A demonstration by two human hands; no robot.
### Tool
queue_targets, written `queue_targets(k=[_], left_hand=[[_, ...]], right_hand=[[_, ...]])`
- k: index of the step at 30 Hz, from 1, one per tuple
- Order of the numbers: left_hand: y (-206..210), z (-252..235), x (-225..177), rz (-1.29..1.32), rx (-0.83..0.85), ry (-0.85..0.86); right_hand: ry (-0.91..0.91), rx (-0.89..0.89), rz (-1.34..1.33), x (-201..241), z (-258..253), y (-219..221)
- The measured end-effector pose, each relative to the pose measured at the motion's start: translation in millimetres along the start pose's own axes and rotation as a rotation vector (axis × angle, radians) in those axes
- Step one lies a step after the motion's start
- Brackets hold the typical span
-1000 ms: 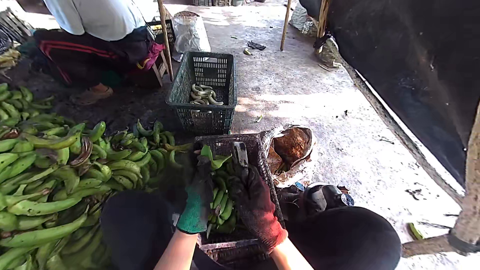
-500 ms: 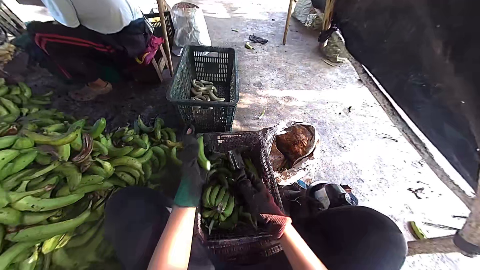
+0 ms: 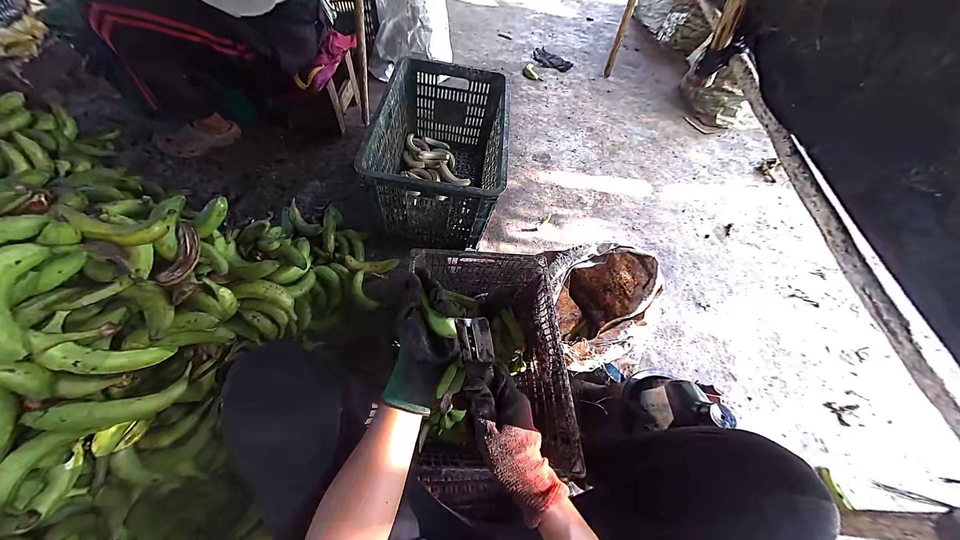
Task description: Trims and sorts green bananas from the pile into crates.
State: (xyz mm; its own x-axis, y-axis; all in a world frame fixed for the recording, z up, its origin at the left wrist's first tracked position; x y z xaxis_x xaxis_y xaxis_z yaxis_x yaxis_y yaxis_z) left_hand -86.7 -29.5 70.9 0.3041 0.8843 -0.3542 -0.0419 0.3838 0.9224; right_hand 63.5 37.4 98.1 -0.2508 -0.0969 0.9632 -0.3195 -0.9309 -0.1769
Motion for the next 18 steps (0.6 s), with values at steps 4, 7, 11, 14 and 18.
queue_targets(k=[4,7,11,14,18], left_hand=[[1,1,-2,-0.048,-0.078,0.027],[-1,2,-2,-0.125,-0.074,0.046],[-6,15,0,-0.517,-0.174,0.119],[-4,18,1,-0.467,-0.148,0.053],[7,16,-15,-0.597,0.037,0.019]], right_hand=[[-0.032,0.009,0.190,1,-1,5],[-0.048,-0.010,0.321,6,-2,9],[0.032,0.040,0.389,8,-10,13],[0.042,0.070,0.408,10,-14,4],[0.178,0.222,0.201,22,-18,-28]])
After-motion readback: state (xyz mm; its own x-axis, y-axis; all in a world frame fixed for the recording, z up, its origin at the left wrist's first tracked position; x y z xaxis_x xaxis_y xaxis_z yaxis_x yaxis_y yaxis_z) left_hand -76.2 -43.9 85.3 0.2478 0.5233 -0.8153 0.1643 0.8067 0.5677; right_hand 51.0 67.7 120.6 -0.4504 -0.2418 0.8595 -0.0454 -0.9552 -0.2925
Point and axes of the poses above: each hand's wrist, its own z-axis away from the middle knuckle, its own y-axis out of the palm, x = y × z, the point moved 3 cm from there along -z, towards the middle knuckle, and after that the axes turned 1 degree about x, right-handed, at the moved point
